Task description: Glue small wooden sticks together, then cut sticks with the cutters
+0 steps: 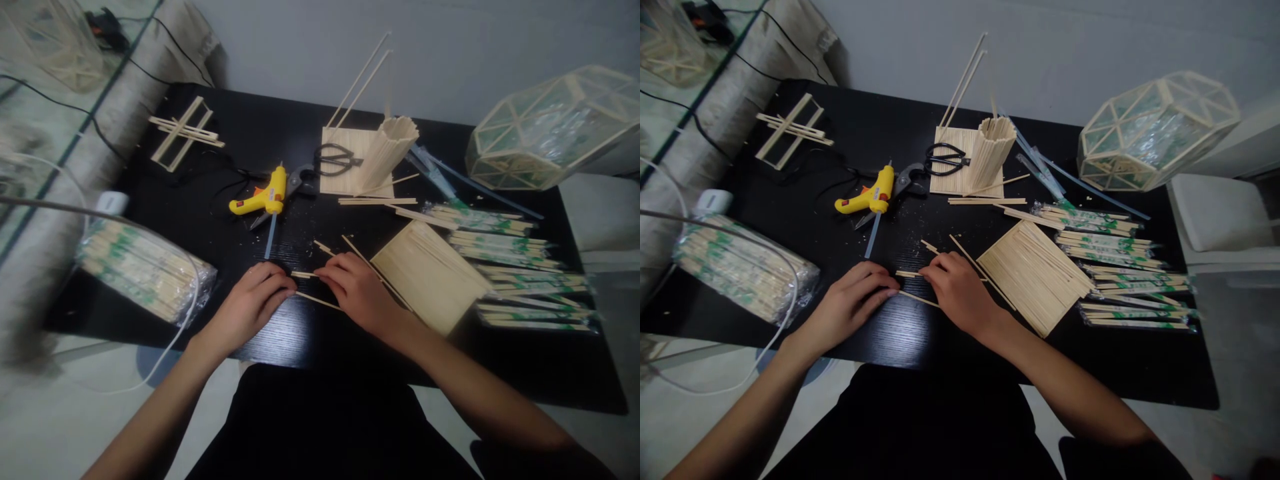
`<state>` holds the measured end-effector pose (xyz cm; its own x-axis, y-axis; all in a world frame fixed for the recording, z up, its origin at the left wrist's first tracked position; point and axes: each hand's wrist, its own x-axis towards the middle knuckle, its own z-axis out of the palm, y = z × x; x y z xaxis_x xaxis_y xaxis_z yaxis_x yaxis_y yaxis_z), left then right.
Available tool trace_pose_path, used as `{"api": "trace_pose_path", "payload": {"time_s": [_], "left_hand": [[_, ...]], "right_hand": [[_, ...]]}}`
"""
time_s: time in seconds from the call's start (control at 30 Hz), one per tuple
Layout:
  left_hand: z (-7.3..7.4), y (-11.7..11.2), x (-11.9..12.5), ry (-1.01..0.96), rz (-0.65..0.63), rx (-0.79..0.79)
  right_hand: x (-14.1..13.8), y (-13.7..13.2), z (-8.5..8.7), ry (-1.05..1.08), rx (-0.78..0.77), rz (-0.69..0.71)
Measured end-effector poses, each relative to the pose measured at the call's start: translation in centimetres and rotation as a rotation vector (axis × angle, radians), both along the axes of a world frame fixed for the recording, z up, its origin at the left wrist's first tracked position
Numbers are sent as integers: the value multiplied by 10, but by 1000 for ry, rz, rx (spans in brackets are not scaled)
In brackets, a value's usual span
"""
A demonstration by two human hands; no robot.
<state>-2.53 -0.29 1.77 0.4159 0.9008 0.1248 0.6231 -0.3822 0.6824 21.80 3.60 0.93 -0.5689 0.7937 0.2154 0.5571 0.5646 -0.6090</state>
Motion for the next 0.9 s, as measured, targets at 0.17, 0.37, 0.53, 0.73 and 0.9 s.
{"api": "trace_pose_path", "payload": {"time_s": [0.17,0.37,0.53,0.73,0.9], "left_hand": [[-4,1,-6,-68,123,36],[-12,0,-7,-59,148,89],[-13,0,-6,-57,169,106],[-16,-2,-1,-55,195,124],[-16,-4,3,-18,215,149]], "right_hand": [[-3,-1,0,-11,-12,32],[-5,-2,-1,11,15,10],[-13,-6,5,30,35,0],[-25,-6,1,11,8,0],[-26,-5,-2,33,4,-11]]}}
